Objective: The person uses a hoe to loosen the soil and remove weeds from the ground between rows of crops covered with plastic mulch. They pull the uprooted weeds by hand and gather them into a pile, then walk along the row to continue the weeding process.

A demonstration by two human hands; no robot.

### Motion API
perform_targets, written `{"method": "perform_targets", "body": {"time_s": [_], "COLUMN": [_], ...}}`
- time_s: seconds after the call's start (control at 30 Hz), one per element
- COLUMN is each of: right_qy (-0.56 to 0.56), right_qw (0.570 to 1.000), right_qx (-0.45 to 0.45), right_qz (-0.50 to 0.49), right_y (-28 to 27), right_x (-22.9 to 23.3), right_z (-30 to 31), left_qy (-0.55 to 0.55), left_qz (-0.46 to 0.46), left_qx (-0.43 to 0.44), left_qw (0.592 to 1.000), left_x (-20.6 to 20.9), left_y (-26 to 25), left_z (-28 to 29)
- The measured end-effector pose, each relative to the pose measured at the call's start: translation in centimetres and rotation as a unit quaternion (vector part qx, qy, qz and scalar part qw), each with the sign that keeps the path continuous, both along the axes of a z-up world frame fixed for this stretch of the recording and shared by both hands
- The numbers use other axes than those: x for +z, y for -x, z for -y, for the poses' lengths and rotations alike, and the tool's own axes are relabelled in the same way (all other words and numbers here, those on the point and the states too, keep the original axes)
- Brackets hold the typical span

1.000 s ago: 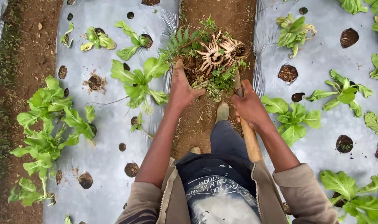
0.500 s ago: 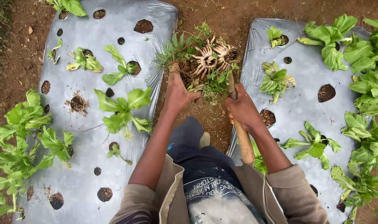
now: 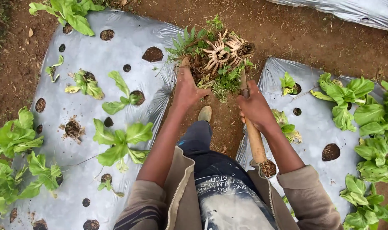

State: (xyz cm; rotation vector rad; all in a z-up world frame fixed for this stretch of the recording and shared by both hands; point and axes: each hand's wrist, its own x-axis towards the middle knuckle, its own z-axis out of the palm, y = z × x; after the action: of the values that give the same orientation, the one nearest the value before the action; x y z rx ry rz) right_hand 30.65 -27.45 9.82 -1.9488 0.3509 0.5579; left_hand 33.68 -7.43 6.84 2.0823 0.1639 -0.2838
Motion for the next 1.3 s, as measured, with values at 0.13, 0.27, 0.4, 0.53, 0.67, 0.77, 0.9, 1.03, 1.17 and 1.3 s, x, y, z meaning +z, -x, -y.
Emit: {"method": "perform_targets", "body": {"time_s": [0.13, 0.27, 0.4, 0.53, 0.67, 0.77, 0.9, 1.03, 1.17, 1.3], "right_qy": [0.02, 0.028, 0.039, 0.042, 0.067, 0.064, 0.04, 0.031, 0.014, 0.006], "right_qw": [0.999, 0.996, 0.99, 0.984, 0.968, 0.952, 0.939, 0.929, 0.918, 0.908], "right_qx": [0.033, 0.075, 0.124, 0.168, 0.239, 0.291, 0.336, 0.366, 0.393, 0.419], "right_qz": [0.011, 0.026, 0.046, 0.045, 0.045, 0.071, 0.068, 0.053, 0.048, 0.023], "right_y": [-7.6, -13.2, -19.1, -28.1, -36.3, -42.6, -49.4, -55.0, -59.3, -63.5], "right_x": [-0.1, 1.4, 2.5, -3.9, -4.0, -3.1, -1.0, -1.7, -1.3, -1.8], "right_z": [-0.3, -0.3, 0.4, 3.3, 4.9, 6.0, 6.7, 7.6, 7.4, 6.9], "left_qy": [0.02, 0.006, 0.001, 0.015, 0.018, 0.026, 0.048, 0.045, 0.02, 0.012], "left_qz": [0.003, 0.003, 0.017, 0.015, 0.017, 0.026, 0.034, 0.029, 0.031, 0.035], "left_qx": [0.018, 0.04, 0.08, 0.135, 0.194, 0.253, 0.301, 0.337, 0.364, 0.383], "left_qw": [1.0, 0.999, 0.997, 0.991, 0.981, 0.967, 0.952, 0.94, 0.931, 0.923], "left_x": [-3.6, -1.3, -0.9, -0.4, -4.9, -3.4, -0.1, -5.8, -0.5, -0.1], "left_y": [-7.6, -12.8, -18.3, -23.5, -29.8, -33.7, -38.0, -42.5, -45.3, -48.3], "left_z": [-0.7, -0.4, 0.2, 1.5, 2.8, 4.6, 7.1, 7.0, 8.6, 9.1]}}
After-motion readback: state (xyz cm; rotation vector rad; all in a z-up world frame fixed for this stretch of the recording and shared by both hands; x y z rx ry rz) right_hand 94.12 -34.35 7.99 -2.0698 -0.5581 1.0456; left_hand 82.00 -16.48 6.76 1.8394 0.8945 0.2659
